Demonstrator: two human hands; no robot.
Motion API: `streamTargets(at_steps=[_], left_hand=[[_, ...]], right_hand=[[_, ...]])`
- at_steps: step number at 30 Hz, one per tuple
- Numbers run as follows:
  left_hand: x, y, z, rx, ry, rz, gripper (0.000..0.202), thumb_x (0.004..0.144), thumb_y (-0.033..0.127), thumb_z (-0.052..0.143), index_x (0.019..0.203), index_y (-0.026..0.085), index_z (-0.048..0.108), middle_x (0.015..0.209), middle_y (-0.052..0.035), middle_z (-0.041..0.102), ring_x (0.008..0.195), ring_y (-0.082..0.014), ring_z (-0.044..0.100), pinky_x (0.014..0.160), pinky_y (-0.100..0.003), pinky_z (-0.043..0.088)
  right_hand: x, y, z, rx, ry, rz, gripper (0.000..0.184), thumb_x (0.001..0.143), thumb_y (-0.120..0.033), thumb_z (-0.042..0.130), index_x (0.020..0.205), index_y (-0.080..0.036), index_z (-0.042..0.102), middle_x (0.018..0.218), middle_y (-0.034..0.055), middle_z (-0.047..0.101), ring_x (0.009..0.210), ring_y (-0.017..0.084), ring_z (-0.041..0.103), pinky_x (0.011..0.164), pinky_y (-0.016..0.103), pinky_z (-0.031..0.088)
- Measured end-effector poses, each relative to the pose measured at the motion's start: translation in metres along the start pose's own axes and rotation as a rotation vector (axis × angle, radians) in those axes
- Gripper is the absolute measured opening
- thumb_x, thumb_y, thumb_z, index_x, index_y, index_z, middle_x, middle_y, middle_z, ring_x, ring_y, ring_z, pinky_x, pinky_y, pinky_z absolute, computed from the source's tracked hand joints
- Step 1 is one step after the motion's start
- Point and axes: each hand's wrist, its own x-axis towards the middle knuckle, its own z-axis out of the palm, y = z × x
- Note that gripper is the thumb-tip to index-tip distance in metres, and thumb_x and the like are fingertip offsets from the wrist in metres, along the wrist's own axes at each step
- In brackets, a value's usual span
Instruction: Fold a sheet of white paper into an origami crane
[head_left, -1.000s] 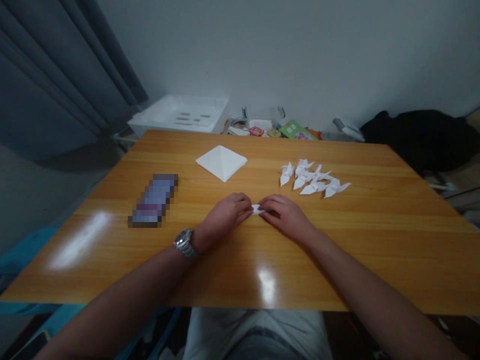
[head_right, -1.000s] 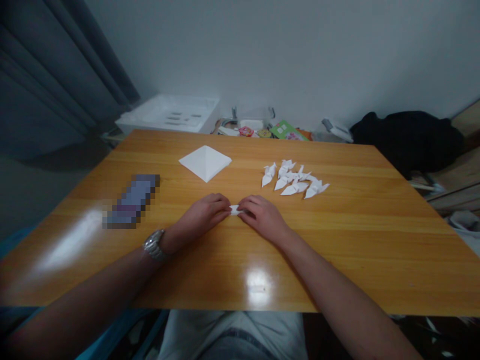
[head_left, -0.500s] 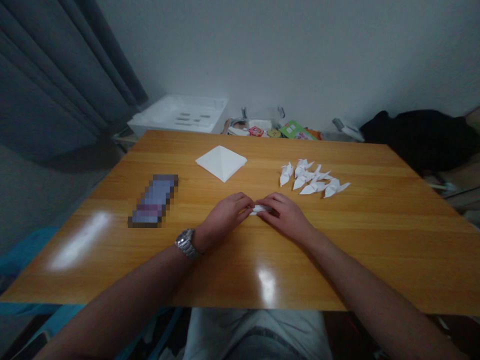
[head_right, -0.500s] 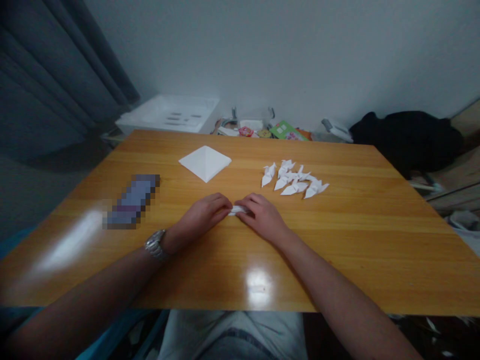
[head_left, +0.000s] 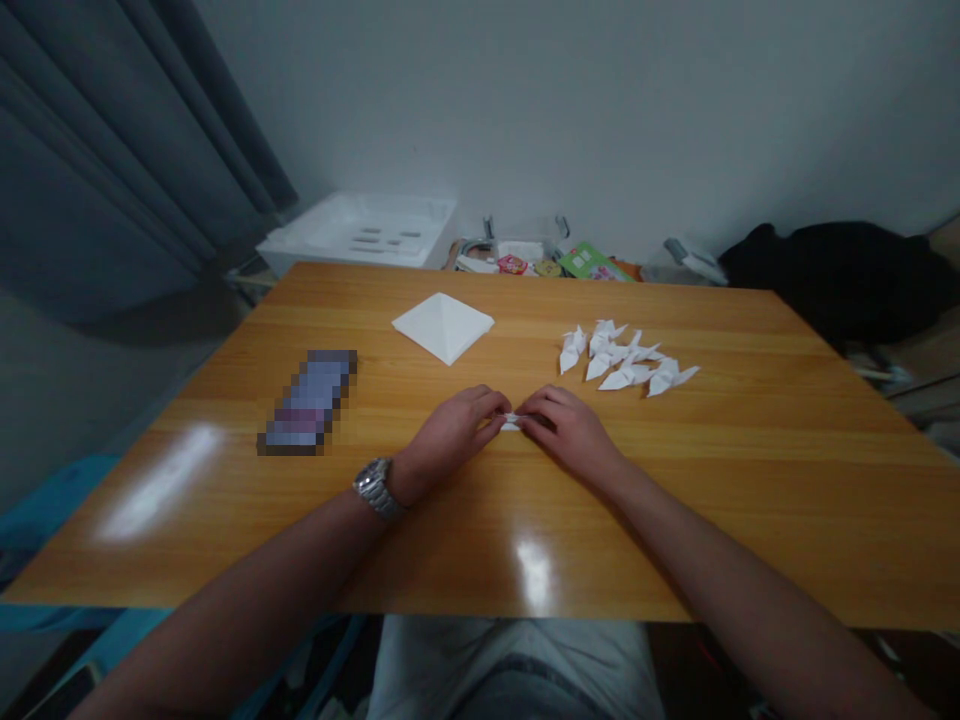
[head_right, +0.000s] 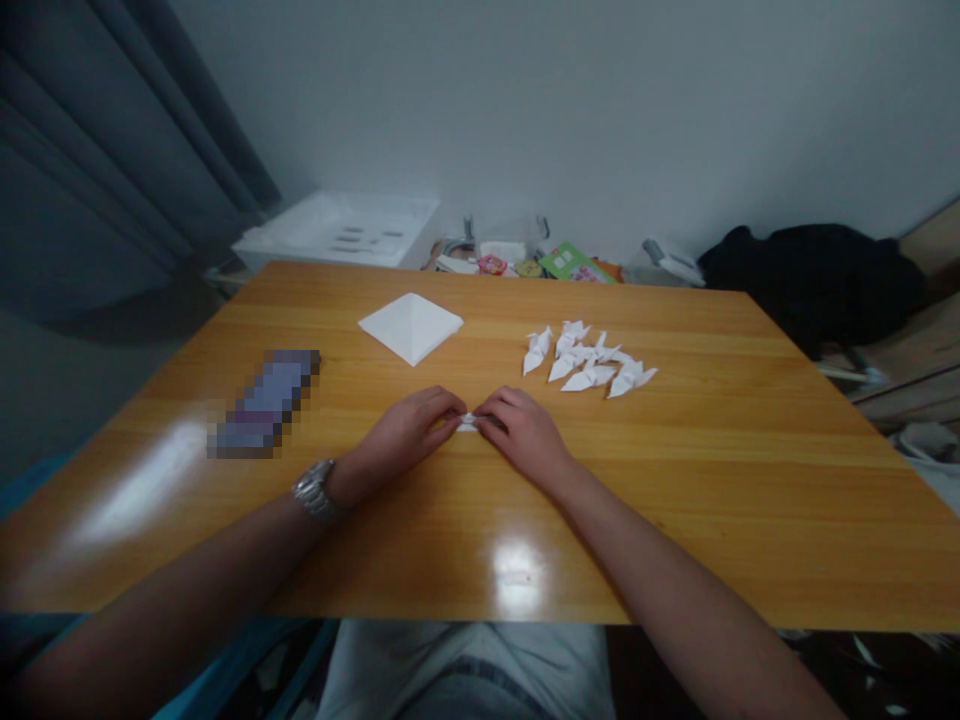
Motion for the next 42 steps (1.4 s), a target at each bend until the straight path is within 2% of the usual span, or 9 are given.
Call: streamTargets(at_steps=[6, 14, 21, 27, 31, 42], left_hand=[[-0.0006, -0.0037, 0.0013, 0.028, 0.019, -0.021, 0.020, 0.099, 0.035, 0.059, 0.106, 0.018, 0.068, 0.104, -0.0067, 0.066, 0.096, -0.0213, 0.065, 0.087, -0.033, 0.053], [0.0019, -0.0021, 0.0023, 0.063, -0.014, -0.028, 0.017, 0.101, 0.029, 0.056, 0.098, 0.018, 0.069, 0.097, -0.0050, 0.066, 0.092, -0.0202, 0.063, 0.084, -0.031, 0.049], [0.0048, 0.0011, 0.0036, 0.139, -0.049, -0.048, 0.021, 0.103, 0.030, 0.053, 0.099, 0.016, 0.069, 0.097, -0.0062, 0.066, 0.090, -0.0202, 0.062, 0.080, -0.031, 0.047], [0.0040, 0.0030, 0.0019, 0.147, -0.049, -0.042, 0.022, 0.104, 0.030, 0.052, 0.098, 0.017, 0.069, 0.096, -0.0057, 0.066, 0.090, -0.0199, 0.062, 0.080, -0.031, 0.046], [0.0043, 0.0022, 0.0010, 0.141, -0.048, -0.039, 0.021, 0.103, 0.029, 0.053, 0.098, 0.016, 0.069, 0.095, -0.0052, 0.066, 0.090, -0.0198, 0.062, 0.079, -0.031, 0.046], [0.0026, 0.0034, 0.0021, 0.203, -0.051, -0.001, 0.017, 0.100, 0.031, 0.058, 0.100, 0.017, 0.068, 0.098, -0.0056, 0.066, 0.091, -0.0209, 0.062, 0.080, -0.032, 0.047]], right_hand=[[-0.0004, 0.0001, 0.0008, 0.026, 0.012, 0.015, 0.011, 0.099, -0.027, 0.062, 0.096, -0.022, 0.071, 0.096, 0.0061, 0.069, 0.092, 0.022, 0.065, 0.082, 0.036, 0.051], [0.0003, -0.0010, 0.0015, 0.012, 0.000, 0.032, 0.010, 0.100, -0.024, 0.061, 0.094, -0.020, 0.069, 0.095, 0.0061, 0.068, 0.092, 0.022, 0.063, 0.082, 0.035, 0.050], [0.0022, -0.0027, 0.0022, -0.045, -0.023, 0.037, 0.011, 0.101, -0.023, 0.059, 0.094, -0.019, 0.067, 0.096, 0.0072, 0.067, 0.091, 0.022, 0.063, 0.081, 0.036, 0.049], [0.0024, -0.0035, 0.0009, -0.007, -0.021, 0.018, 0.008, 0.099, -0.022, 0.060, 0.095, -0.019, 0.067, 0.097, 0.0077, 0.066, 0.093, 0.023, 0.062, 0.083, 0.036, 0.050], [0.0018, -0.0030, 0.0008, -0.009, -0.028, 0.001, 0.004, 0.097, -0.022, 0.065, 0.097, -0.020, 0.068, 0.099, 0.0076, 0.067, 0.095, 0.023, 0.062, 0.084, 0.037, 0.049], [0.0022, 0.0000, 0.0024, -0.038, -0.037, -0.013, 0.006, 0.098, -0.019, 0.063, 0.093, -0.020, 0.066, 0.096, 0.0066, 0.068, 0.092, 0.023, 0.061, 0.082, 0.037, 0.048]])
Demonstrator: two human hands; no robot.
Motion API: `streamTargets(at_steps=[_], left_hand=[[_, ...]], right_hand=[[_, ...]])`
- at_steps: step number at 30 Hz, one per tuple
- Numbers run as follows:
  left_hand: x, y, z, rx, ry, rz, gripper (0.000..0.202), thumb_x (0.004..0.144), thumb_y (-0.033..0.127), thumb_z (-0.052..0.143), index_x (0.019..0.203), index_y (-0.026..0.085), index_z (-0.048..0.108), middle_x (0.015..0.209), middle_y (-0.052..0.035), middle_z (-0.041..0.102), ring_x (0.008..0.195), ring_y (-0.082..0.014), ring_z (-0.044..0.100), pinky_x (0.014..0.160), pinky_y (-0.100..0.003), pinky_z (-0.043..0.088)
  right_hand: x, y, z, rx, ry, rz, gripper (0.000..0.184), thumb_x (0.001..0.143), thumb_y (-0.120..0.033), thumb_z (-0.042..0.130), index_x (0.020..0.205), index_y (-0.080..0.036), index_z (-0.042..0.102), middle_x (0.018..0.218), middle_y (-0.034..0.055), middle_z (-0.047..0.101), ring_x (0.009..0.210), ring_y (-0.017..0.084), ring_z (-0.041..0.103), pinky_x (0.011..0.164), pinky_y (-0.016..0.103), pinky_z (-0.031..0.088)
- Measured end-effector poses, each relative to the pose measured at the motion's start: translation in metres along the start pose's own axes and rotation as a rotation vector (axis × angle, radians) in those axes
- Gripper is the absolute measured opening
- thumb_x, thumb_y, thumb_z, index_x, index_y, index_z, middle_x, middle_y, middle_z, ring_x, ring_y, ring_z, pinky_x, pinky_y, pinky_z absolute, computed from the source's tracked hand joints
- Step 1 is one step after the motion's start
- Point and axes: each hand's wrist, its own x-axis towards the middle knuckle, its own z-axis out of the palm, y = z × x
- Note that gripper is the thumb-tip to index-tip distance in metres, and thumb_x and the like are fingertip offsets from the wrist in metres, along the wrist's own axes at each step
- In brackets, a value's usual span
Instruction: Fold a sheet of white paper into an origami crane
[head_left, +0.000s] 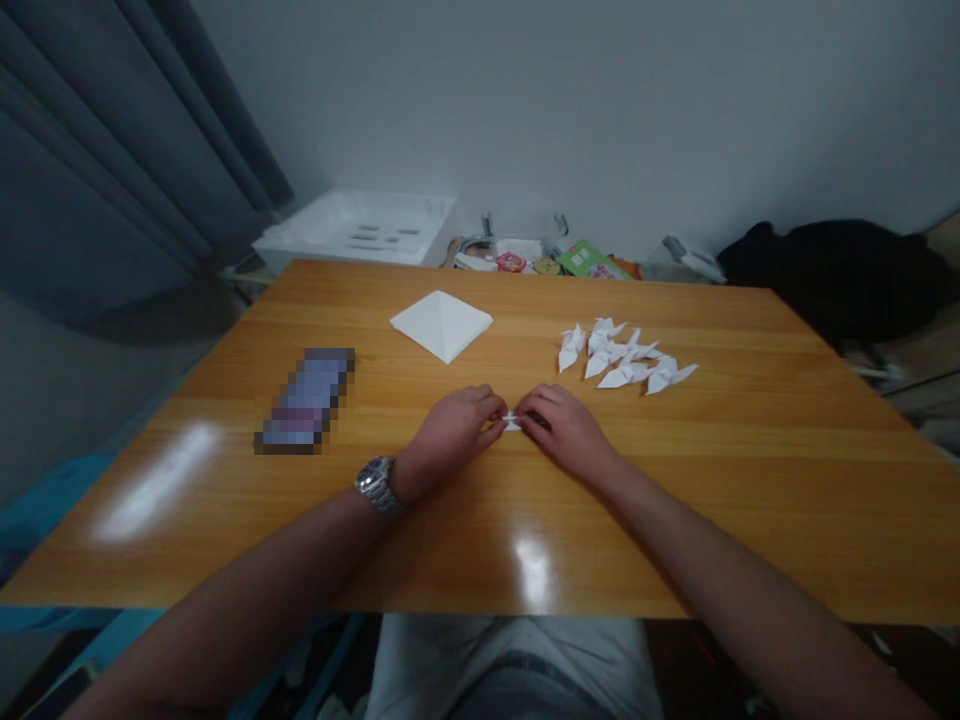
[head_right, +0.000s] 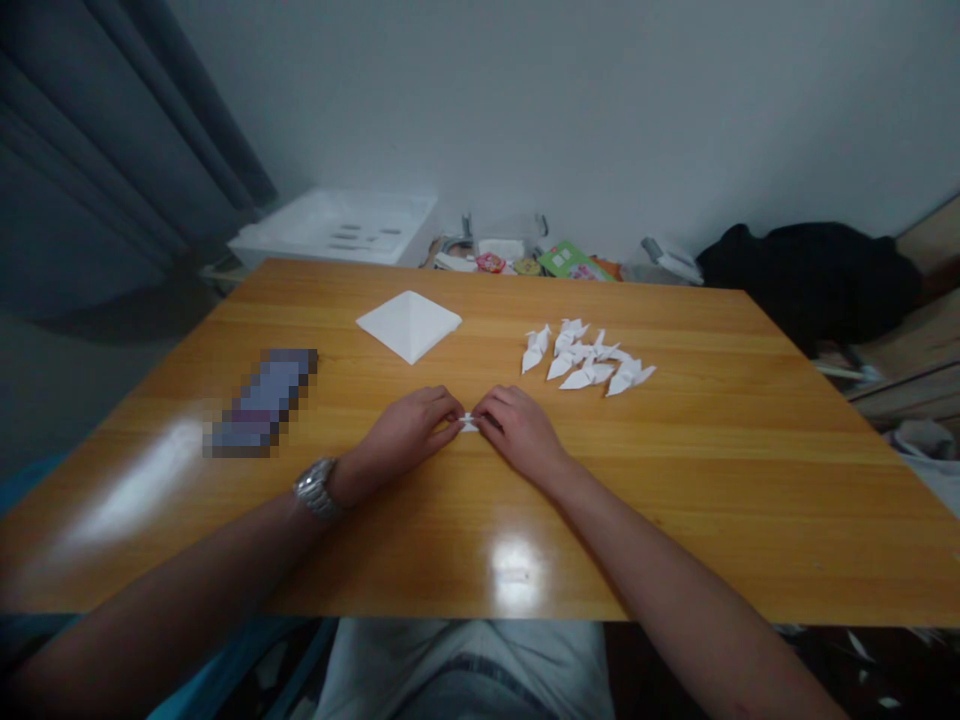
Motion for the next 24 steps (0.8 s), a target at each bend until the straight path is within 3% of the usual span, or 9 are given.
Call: streamTargets(at_steps=[24], left_hand=[[0.000, 0.001, 0.001, -0.039, 0.016, -0.044, 0.010, 0.096, 0.023, 0.058, 0.093, 0.018, 0.067, 0.092, -0.0050, 0.067, 0.088, -0.0208, 0.062, 0.079, -0.032, 0.048]], right_hand=[[-0.001, 0.002, -0.008, 0.000, -0.032, 0.019, 0.007, 0.095, -0.017, 0.066, 0.090, -0.019, 0.069, 0.092, 0.0064, 0.069, 0.090, 0.022, 0.062, 0.081, 0.036, 0.048]])
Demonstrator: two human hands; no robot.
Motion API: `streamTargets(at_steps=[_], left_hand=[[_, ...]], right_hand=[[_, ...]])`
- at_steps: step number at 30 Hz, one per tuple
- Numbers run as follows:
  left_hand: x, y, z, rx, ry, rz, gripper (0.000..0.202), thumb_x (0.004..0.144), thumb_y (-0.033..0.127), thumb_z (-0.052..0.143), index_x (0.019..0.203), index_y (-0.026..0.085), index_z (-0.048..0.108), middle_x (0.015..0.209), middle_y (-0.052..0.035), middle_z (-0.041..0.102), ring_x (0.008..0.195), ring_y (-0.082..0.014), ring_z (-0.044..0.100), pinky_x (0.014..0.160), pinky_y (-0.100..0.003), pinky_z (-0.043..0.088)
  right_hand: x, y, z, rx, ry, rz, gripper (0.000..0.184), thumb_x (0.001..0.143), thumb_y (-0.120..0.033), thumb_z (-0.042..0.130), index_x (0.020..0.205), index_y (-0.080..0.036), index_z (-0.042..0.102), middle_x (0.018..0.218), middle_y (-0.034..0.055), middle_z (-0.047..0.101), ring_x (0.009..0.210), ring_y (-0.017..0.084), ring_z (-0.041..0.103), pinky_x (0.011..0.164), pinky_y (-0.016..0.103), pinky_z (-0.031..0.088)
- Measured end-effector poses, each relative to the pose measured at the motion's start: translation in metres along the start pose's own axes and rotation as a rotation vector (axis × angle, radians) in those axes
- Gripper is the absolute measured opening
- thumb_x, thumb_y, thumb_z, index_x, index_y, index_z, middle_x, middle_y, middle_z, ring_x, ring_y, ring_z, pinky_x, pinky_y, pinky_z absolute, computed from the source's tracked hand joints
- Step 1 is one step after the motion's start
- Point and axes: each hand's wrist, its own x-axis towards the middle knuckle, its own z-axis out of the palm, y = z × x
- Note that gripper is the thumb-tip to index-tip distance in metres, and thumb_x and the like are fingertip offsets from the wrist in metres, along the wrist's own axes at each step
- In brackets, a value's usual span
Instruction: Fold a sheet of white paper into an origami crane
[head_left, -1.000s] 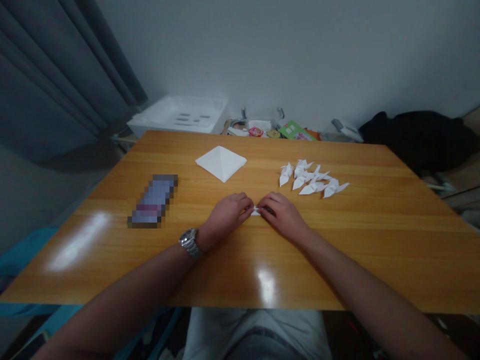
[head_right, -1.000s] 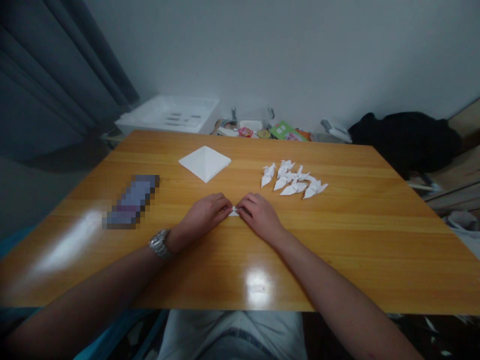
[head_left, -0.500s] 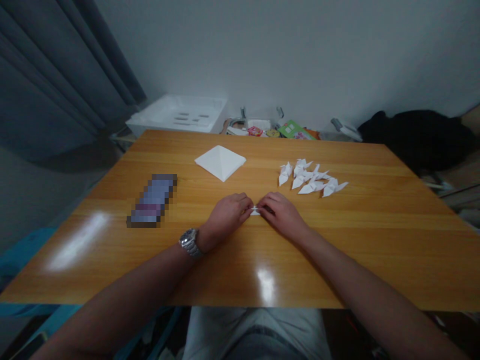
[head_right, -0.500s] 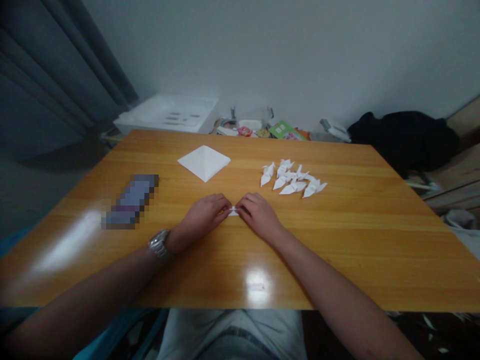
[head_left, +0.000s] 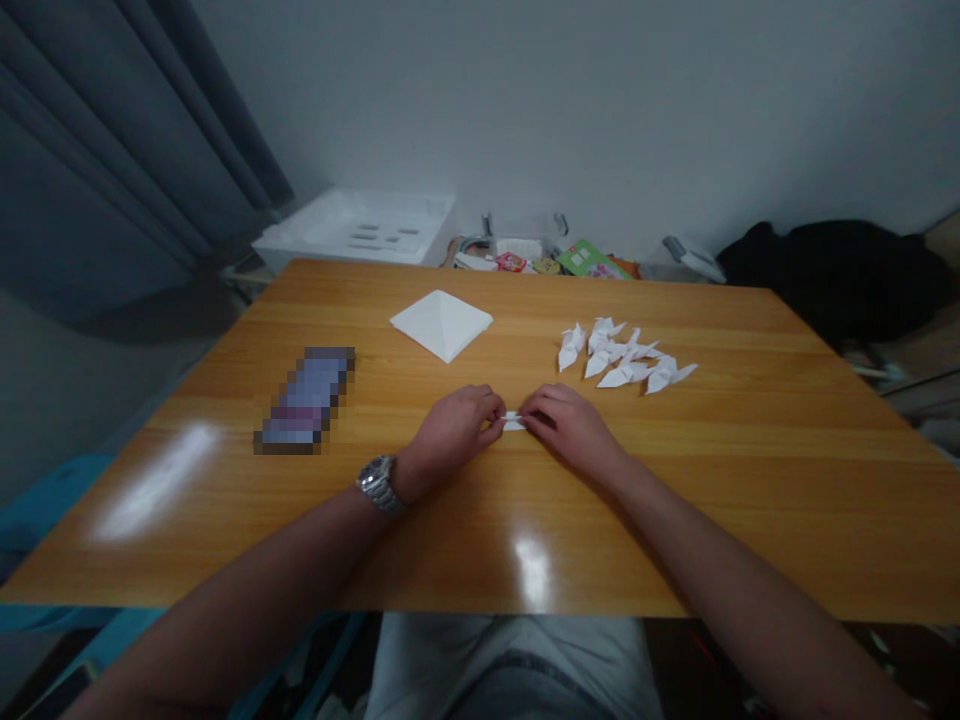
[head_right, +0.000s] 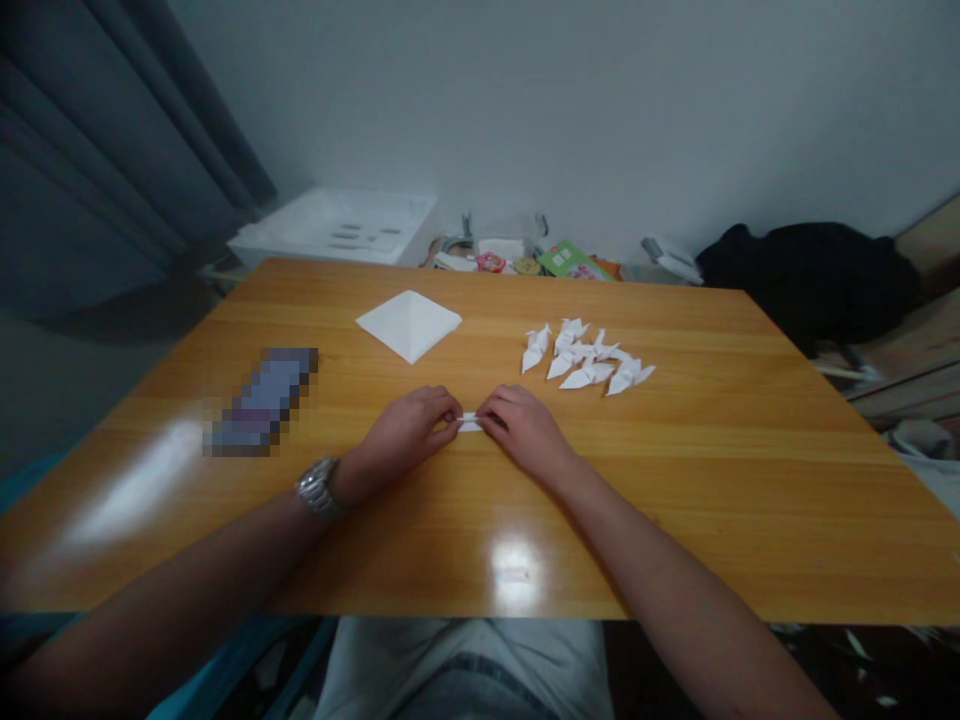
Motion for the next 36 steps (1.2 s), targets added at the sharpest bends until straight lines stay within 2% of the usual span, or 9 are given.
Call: streamTargets(at_steps=[4, 9, 19, 27, 36], left_hand=[[-0.0008, 0.0019, -0.0002, 0.012, 0.009, 0.027, 0.009, 0.096, 0.024, 0.060, 0.097, 0.018, 0.067, 0.096, -0.0060, 0.066, 0.092, -0.0213, 0.062, 0.082, -0.032, 0.049], [0.0000, 0.0033, 0.0003, -0.011, -0.027, 0.065, 0.018, 0.102, 0.031, 0.055, 0.101, 0.018, 0.068, 0.099, -0.0065, 0.066, 0.093, -0.0209, 0.061, 0.084, -0.032, 0.049], [0.0011, -0.0007, -0.0032, -0.060, -0.033, 0.028, 0.019, 0.102, 0.029, 0.056, 0.095, 0.017, 0.070, 0.094, -0.0056, 0.065, 0.091, -0.0200, 0.061, 0.081, -0.031, 0.047], [0.0013, -0.0014, -0.0035, -0.062, -0.037, 0.029, 0.020, 0.102, 0.029, 0.056, 0.095, 0.017, 0.071, 0.092, -0.0056, 0.066, 0.089, -0.0201, 0.061, 0.082, -0.031, 0.047], [0.0007, -0.0025, -0.0079, -0.058, -0.057, 0.048, 0.026, 0.104, 0.033, 0.053, 0.103, 0.018, 0.074, 0.096, -0.0061, 0.066, 0.092, -0.0199, 0.062, 0.083, -0.031, 0.048]], right_hand=[[0.0000, -0.0010, 0.0013, -0.012, 0.012, -0.022, 0.009, 0.096, -0.018, 0.065, 0.089, -0.020, 0.069, 0.092, 0.0066, 0.070, 0.089, 0.022, 0.062, 0.081, 0.036, 0.048], [0.0010, -0.0008, 0.0045, -0.011, 0.019, -0.038, 0.009, 0.096, -0.020, 0.065, 0.089, -0.020, 0.070, 0.092, 0.0073, 0.070, 0.089, 0.023, 0.063, 0.081, 0.036, 0.049], [-0.0015, 0.0032, -0.0038, 0.043, -0.005, -0.021, 0.006, 0.096, -0.020, 0.066, 0.094, -0.020, 0.071, 0.096, 0.0069, 0.068, 0.092, 0.022, 0.063, 0.083, 0.036, 0.050], [0.0002, 0.0012, -0.0008, -0.036, -0.006, -0.021, 0.008, 0.096, -0.017, 0.064, 0.090, -0.020, 0.069, 0.092, 0.0067, 0.070, 0.089, 0.022, 0.062, 0.080, 0.036, 0.049], [-0.0002, 0.0038, -0.0028, -0.041, -0.008, 0.001, 0.009, 0.097, -0.019, 0.064, 0.089, -0.019, 0.069, 0.091, 0.0067, 0.070, 0.088, 0.022, 0.063, 0.080, 0.036, 0.049]])
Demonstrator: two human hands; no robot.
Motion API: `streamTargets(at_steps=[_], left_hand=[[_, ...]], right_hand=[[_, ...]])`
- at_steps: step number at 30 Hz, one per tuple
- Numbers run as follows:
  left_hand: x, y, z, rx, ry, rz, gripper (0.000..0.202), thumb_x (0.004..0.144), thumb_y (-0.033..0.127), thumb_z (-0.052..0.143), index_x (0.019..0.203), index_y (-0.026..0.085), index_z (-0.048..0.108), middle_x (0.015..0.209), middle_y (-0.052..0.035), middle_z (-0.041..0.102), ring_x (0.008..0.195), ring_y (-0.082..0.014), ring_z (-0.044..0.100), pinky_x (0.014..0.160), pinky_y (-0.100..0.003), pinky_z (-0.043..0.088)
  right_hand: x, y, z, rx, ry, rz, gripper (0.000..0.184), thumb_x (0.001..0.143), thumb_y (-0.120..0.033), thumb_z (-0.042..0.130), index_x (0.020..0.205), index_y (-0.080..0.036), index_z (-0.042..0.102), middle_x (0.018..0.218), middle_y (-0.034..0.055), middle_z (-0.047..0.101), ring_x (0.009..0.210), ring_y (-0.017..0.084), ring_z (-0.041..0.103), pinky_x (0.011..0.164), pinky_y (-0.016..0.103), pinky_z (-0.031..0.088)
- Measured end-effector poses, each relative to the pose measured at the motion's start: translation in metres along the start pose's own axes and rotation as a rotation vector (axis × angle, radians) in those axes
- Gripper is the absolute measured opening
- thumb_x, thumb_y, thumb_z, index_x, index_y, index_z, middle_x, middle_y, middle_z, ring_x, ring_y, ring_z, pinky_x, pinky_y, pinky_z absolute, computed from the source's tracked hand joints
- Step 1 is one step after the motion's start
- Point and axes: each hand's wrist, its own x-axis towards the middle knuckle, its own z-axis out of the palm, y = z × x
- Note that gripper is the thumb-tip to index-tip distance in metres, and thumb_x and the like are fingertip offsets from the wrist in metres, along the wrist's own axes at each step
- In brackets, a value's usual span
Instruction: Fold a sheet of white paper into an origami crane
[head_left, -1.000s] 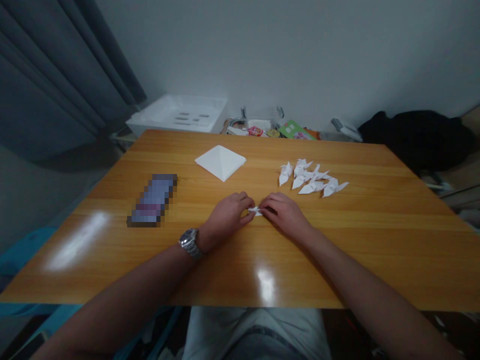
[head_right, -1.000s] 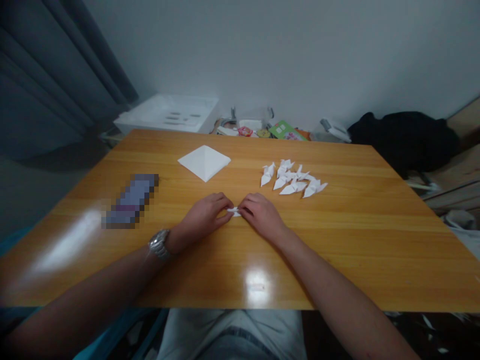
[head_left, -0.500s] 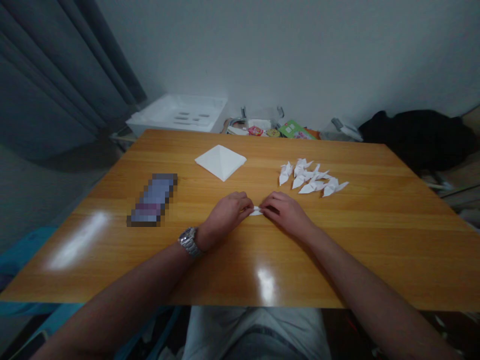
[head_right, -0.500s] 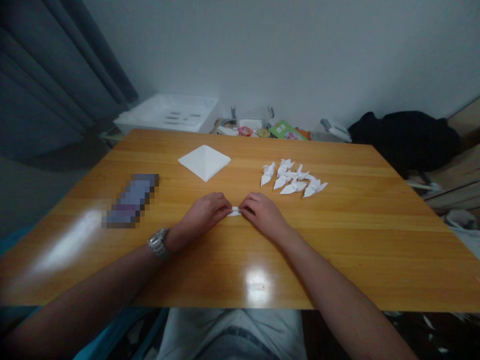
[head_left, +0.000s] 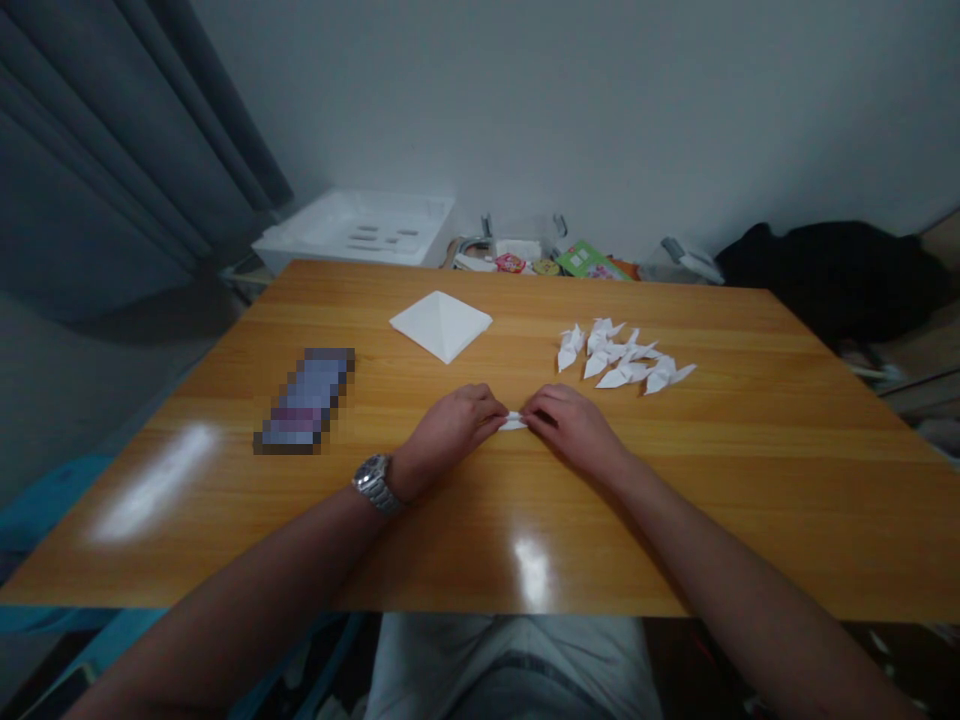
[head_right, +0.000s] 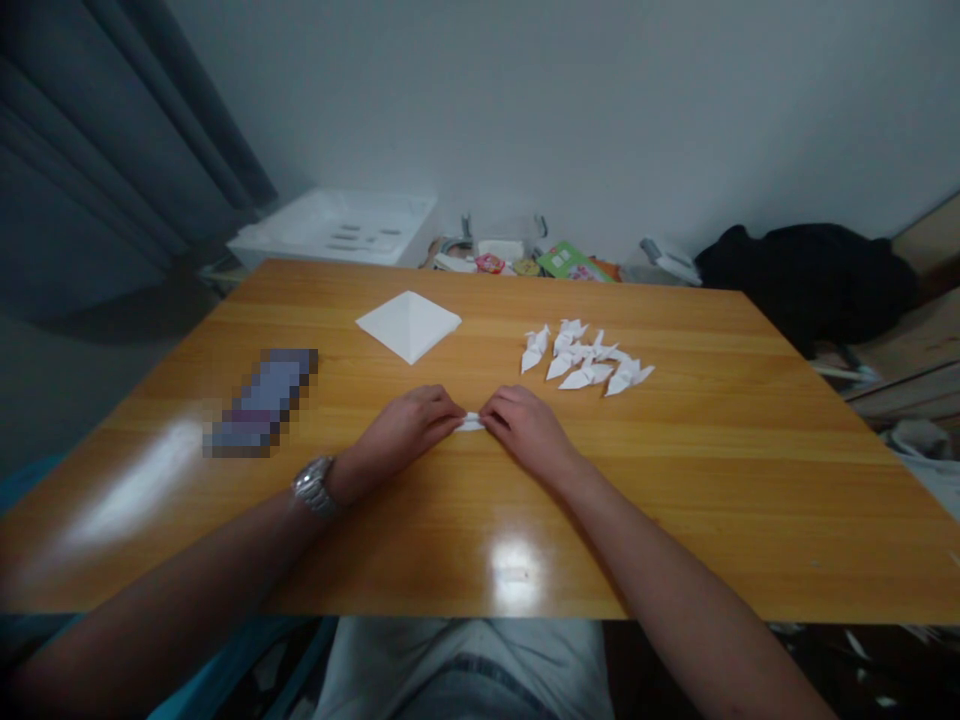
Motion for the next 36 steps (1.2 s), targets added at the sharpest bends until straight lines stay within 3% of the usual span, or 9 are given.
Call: streamTargets(at_steps=[11, 17, 23, 31, 36], left_hand=[[-0.002, -0.002, -0.002, -0.038, -0.003, 0.001, 0.025, 0.104, 0.031, 0.052, 0.104, 0.019, 0.074, 0.098, -0.0066, 0.069, 0.093, -0.0194, 0.065, 0.085, -0.030, 0.050], [-0.002, -0.003, -0.002, -0.059, 0.041, -0.004, 0.021, 0.103, 0.026, 0.054, 0.105, 0.017, 0.073, 0.100, -0.0065, 0.069, 0.094, -0.0194, 0.064, 0.086, -0.030, 0.049], [-0.003, -0.002, 0.000, -0.085, 0.084, -0.006, 0.022, 0.103, 0.025, 0.052, 0.111, 0.017, 0.071, 0.102, -0.0071, 0.069, 0.096, -0.0196, 0.064, 0.088, -0.031, 0.050], [-0.003, -0.001, 0.003, -0.210, 0.080, -0.058, 0.021, 0.101, 0.025, 0.054, 0.112, 0.019, 0.071, 0.103, -0.0047, 0.071, 0.095, -0.0183, 0.066, 0.085, -0.030, 0.050], [-0.003, 0.000, 0.002, -0.225, 0.090, -0.053, 0.018, 0.101, 0.027, 0.054, 0.108, 0.019, 0.069, 0.102, -0.0042, 0.070, 0.096, -0.0190, 0.065, 0.086, -0.031, 0.050]], right_hand=[[-0.001, 0.002, -0.001, 0.075, 0.003, -0.011, 0.009, 0.098, -0.022, 0.063, 0.091, -0.020, 0.069, 0.093, 0.0069, 0.068, 0.091, 0.022, 0.062, 0.082, 0.037, 0.050], [-0.001, -0.008, -0.006, 0.136, 0.030, -0.029, 0.006, 0.097, -0.023, 0.063, 0.102, -0.022, 0.067, 0.102, 0.0080, 0.065, 0.097, 0.023, 0.062, 0.086, 0.038, 0.052], [-0.001, -0.011, -0.004, 0.174, -0.013, -0.108, 0.022, 0.091, -0.024, 0.073, 0.111, -0.024, 0.065, 0.119, 0.0101, 0.063, 0.112, 0.026, 0.061, 0.098, 0.043, 0.051], [0.000, -0.011, -0.003, 0.170, 0.004, -0.113, 0.004, 0.097, -0.021, 0.063, 0.101, -0.021, 0.065, 0.106, 0.0088, 0.067, 0.100, 0.022, 0.063, 0.089, 0.036, 0.052], [-0.001, -0.009, -0.003, 0.102, -0.005, -0.092, 0.006, 0.100, -0.024, 0.060, 0.099, -0.021, 0.065, 0.101, 0.0080, 0.070, 0.097, 0.023, 0.064, 0.086, 0.037, 0.051]])
